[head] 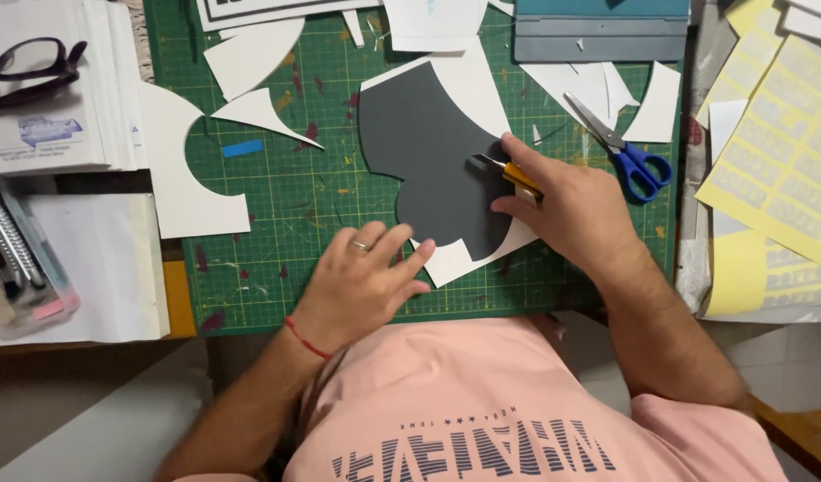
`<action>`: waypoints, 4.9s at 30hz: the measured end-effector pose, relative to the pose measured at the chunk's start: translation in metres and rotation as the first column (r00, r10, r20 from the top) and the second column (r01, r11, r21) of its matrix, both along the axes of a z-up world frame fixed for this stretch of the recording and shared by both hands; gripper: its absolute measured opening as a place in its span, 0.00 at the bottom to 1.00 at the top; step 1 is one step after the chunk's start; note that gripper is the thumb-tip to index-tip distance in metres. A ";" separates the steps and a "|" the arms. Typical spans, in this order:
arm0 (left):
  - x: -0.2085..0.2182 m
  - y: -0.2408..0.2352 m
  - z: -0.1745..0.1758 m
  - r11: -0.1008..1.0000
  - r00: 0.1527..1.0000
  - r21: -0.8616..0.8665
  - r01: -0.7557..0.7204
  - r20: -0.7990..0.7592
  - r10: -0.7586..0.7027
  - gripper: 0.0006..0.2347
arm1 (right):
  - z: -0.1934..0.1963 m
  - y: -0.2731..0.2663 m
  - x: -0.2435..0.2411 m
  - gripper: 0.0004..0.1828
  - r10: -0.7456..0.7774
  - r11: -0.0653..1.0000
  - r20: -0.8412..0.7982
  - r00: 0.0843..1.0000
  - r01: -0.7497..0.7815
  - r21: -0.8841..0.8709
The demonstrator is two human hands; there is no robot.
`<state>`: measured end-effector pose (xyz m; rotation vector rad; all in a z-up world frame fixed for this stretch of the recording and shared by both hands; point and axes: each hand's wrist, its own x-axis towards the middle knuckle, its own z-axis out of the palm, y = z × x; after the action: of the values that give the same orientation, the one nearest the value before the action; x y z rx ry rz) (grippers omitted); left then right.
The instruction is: Using a utility knife to precisely cut a specific shape out of a board on a cutting mat.
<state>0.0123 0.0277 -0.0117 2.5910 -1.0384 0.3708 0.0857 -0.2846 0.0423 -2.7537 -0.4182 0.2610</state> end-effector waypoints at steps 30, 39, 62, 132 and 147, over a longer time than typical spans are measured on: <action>0.024 0.030 -0.009 0.988 0.980 0.020 -0.150 0.134 0.146 0.19 | -0.005 -0.003 0.005 0.42 0.079 0.989 0.006 0.997 -0.077 -0.124; 0.015 0.004 -0.009 0.982 0.981 0.059 -0.177 0.092 0.171 0.31 | -0.005 -0.003 0.002 0.41 0.121 0.984 0.058 0.991 -0.113 -0.136; 0.039 -0.007 0.024 0.984 0.977 0.178 0.030 -0.214 0.009 0.47 | -0.002 -0.013 0.000 0.43 0.049 0.995 0.023 0.999 -0.051 0.090; 0.088 -0.038 -0.005 0.992 0.977 0.109 0.067 -0.209 -0.043 0.36 | 0.015 -0.014 -0.053 0.33 0.392 0.889 -0.025 0.920 -0.385 -0.249; 0.089 -0.039 -0.007 0.990 0.973 0.127 0.056 -0.229 -0.026 0.36 | 0.016 -0.017 -0.060 0.35 0.354 0.907 -0.077 0.932 -0.362 -0.214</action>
<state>0.1016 -0.0117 -0.0183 2.6455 -1.0646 -0.0068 0.0258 -0.3016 0.0582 -2.8672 -0.9424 0.4753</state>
